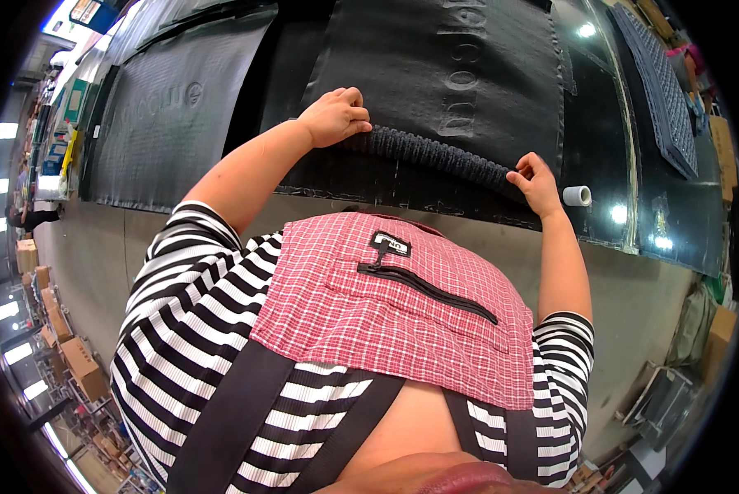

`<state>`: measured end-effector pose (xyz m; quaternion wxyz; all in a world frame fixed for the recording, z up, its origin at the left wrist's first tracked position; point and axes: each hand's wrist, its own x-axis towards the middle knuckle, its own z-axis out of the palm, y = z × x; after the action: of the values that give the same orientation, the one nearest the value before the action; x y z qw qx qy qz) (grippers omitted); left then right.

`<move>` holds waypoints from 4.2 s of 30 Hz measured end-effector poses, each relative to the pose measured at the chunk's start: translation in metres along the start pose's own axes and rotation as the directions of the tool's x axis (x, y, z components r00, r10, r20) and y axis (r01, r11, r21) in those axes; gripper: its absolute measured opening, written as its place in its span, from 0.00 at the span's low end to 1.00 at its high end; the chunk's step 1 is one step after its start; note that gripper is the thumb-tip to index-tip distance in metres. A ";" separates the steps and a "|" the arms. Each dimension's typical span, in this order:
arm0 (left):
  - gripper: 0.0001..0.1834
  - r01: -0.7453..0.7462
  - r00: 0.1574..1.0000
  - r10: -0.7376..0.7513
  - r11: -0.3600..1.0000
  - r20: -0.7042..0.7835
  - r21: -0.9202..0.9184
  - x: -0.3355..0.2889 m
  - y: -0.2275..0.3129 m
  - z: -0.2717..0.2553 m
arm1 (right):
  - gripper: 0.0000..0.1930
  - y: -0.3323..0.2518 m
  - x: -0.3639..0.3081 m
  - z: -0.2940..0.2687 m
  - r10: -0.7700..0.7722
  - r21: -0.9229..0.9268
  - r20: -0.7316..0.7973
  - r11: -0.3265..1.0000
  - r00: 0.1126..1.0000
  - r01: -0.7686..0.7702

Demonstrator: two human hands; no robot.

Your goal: The person rolls up black rubber floor mats on a workbench using a yellow-handled roller tool. They secure the rolled mats with white tape and stack them on the table. The person handles multiple mats sequentially, applying glue to the roller at the start.

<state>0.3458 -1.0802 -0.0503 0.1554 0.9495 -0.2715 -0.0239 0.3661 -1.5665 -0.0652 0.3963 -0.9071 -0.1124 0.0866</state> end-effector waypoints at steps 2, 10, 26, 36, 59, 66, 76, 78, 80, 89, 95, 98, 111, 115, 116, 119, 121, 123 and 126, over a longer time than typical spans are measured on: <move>0.11 0.058 0.998 -0.058 0.998 0.003 0.003 0.009 0.003 -0.006 | 0.19 0.006 0.010 -0.001 -0.158 -0.116 -0.095 0.982 0.983 0.146; 0.13 0.008 0.992 -0.021 0.994 -0.122 -0.108 0.013 -0.005 0.005 | 0.19 -0.012 -0.003 0.017 -0.304 -0.625 -0.114 0.762 0.946 0.169; 0.31 0.411 0.911 -0.411 0.912 0.043 0.003 0.053 0.034 -0.008 | 0.23 -0.002 0.046 0.003 -0.274 -0.241 -0.205 0.944 0.940 0.223; 0.26 0.513 0.857 -0.513 0.858 0.053 0.007 0.114 0.001 -0.008 | 0.25 -0.013 0.053 0.029 -0.476 -0.625 -0.326 0.757 0.817 0.192; 0.35 0.110 0.986 -0.095 0.988 -0.140 0.107 -0.058 0.081 0.020 | 0.35 -0.041 -0.081 0.062 -0.458 -0.516 -0.026 0.768 0.889 0.380; 0.38 0.160 0.983 -0.158 0.987 -0.094 0.015 -0.021 0.062 0.000 | 0.22 -0.057 -0.016 0.027 -0.353 -0.196 0.183 0.901 0.917 0.386; 0.26 0.252 0.968 -0.252 0.966 0.015 -0.061 0.066 0.005 -0.013 | 0.34 -0.072 -0.018 0.085 -0.559 -0.625 -0.183 0.701 0.809 0.343; 0.23 0.277 0.961 -0.277 0.953 0.012 -0.126 0.077 0.013 -0.013 | 0.33 -0.075 0.007 0.075 -0.507 -0.645 -0.155 0.702 0.848 0.302; 0.22 0.281 0.955 -0.288 0.956 -0.076 -0.088 0.058 0.051 -0.023 | 0.28 -0.086 0.034 0.055 -0.319 -0.516 -0.054 0.820 0.946 0.247; 0.43 0.269 0.939 -0.291 0.954 0.185 0.135 0.110 0.006 -0.026 | 0.29 -0.118 0.086 0.056 -0.376 -0.558 -0.064 0.782 0.924 0.280; 0.36 0.192 0.974 -0.172 0.973 0.148 -0.132 0.134 -0.011 -0.037 | 0.42 -0.111 0.096 0.065 -0.284 -0.679 -0.025 0.709 0.959 0.192; 0.30 0.252 0.958 -0.229 0.959 0.175 -0.128 0.115 -0.001 -0.037 | 0.37 -0.114 0.088 0.067 -0.326 -0.644 0.044 0.714 0.944 0.276; 0.20 0.456 0.887 -0.438 0.879 -0.145 0.136 -0.056 0.039 -0.022 | 0.34 -0.145 -0.016 0.060 0.062 -0.506 0.364 0.851 0.929 0.142; 0.32 0.794 0.584 -0.800 0.598 -0.135 -0.109 -0.108 0.025 -0.016 | 0.41 -0.130 -0.009 0.046 -0.005 -0.301 0.403 0.944 0.915 0.137; 0.35 0.805 0.542 -0.836 0.546 -0.088 -0.232 -0.108 0.026 -0.012 | 0.43 -0.126 -0.010 0.039 -0.056 -0.228 0.420 0.960 0.906 0.165; 0.35 0.839 0.500 -0.863 0.502 -0.066 -0.208 -0.109 0.023 -0.011 | 0.28 -0.077 -0.020 0.007 -0.199 -0.264 0.289 0.924 0.937 0.278; 0.34 0.854 0.478 -0.877 0.478 -0.052 -0.205 -0.110 0.023 -0.010 | 0.17 -0.021 -0.043 -0.019 -0.136 -0.458 0.073 0.875 0.988 0.155; 0.33 0.865 0.451 -0.891 0.453 -0.062 -0.215 -0.124 0.026 -0.015 | 0.21 0.008 -0.084 -0.020 -0.020 -0.444 -0.108 0.895 0.994 -0.030; 0.32 0.846 0.451 -0.889 0.454 -0.077 -0.279 -0.132 0.027 -0.013 | 0.27 -0.005 -0.101 0.002 0.241 -0.186 -0.283 0.936 0.928 -0.300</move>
<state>0.2213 -1.0292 -0.0345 0.2436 0.9293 0.2763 -0.0260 0.2678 -1.5891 -0.0559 0.2856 -0.9566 0.0575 0.0095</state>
